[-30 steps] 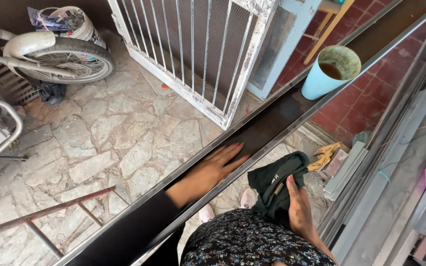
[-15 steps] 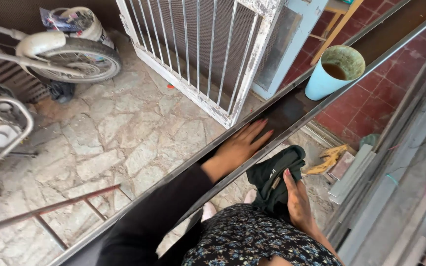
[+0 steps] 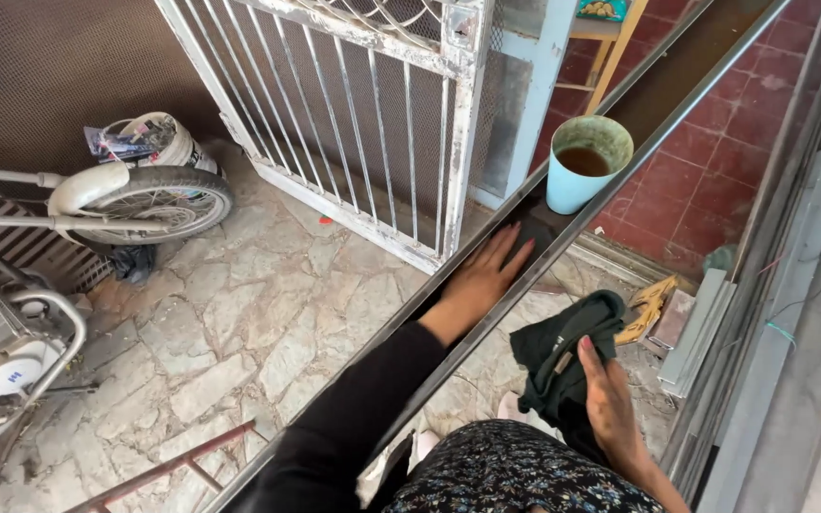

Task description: Cleaning the interior of a long metal profile by wiping it with a cloth.

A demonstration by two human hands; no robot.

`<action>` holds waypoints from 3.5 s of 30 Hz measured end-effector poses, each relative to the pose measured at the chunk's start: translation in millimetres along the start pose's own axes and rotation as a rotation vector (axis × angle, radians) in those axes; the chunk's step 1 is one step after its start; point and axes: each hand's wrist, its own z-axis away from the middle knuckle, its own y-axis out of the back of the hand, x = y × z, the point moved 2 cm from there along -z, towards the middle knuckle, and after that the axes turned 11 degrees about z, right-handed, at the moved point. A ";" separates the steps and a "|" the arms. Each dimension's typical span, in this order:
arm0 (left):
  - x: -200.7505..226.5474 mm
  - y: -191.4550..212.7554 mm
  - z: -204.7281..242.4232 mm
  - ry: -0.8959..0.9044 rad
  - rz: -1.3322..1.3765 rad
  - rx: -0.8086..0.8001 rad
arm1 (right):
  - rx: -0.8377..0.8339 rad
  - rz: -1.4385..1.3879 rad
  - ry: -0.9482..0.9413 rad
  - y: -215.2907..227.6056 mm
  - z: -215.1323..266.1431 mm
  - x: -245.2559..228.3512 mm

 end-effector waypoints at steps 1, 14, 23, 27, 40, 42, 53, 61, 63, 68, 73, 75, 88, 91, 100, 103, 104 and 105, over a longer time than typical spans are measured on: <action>-6.3 -6.9 2.9 -0.069 -0.056 0.073 | 0.005 0.021 0.019 -4.1 -1.2 0.4; -1.0 8.1 88.9 -0.164 0.197 0.213 | -0.028 0.080 0.072 0.9 -4.7 34.9; 9.4 11.9 90.3 -0.019 -0.496 0.415 | -0.040 -0.188 -0.150 8.1 -12.2 17.5; 15.0 22.4 53.3 -0.002 -0.288 0.326 | -0.049 -0.049 -0.048 11.2 -9.4 22.7; 2.7 11.9 248.4 -0.029 -0.011 0.214 | -0.101 0.140 -0.269 58.5 -9.2 37.9; 5.1 12.1 238.6 0.002 0.065 0.176 | -0.114 0.126 -0.222 52.3 -17.3 34.9; -6.5 -17.8 35.3 -0.254 0.257 0.268 | -0.033 -0.218 -0.249 19.1 -94.9 -39.2; 4.0 -15.7 103.9 -0.169 0.078 0.173 | 0.351 -0.729 -1.022 38.4 -63.0 -36.5; 2.8 -10.4 160.2 -0.141 0.160 0.126 | 0.353 -0.691 -1.034 50.2 -66.1 -67.4; -6.3 -11.5 261.3 -0.171 0.366 0.170 | 0.152 0.372 0.016 47.3 -7.4 -5.7; 2.8 -1.4 303.8 -0.301 0.335 0.407 | -0.010 0.419 -0.095 30.7 -4.7 -29.1; -4.5 -18.3 297.2 -0.326 0.333 0.378 | -0.004 0.427 -0.060 21.3 -6.0 -47.4; 9.5 -11.2 288.7 -0.078 1.155 0.641 | 0.000 0.390 -0.139 4.8 53.4 -97.8; 22.3 20.0 301.1 -0.033 1.129 0.687 | 0.027 0.400 -0.140 2.1 78.0 -90.8; 17.2 109.0 309.2 -0.118 1.577 0.786 | 0.093 0.322 -0.171 -5.5 76.6 -90.7; 24.1 132.8 300.8 -0.077 1.523 0.817 | 0.040 0.289 -0.152 -12.2 70.7 -82.2; 32.2 141.2 295.8 -0.080 1.515 0.815 | 0.047 0.284 -0.152 -13.5 68.2 -78.1; 40.9 151.0 289.2 -0.094 1.465 0.810 | 0.025 0.272 -0.154 -13.8 65.1 -74.0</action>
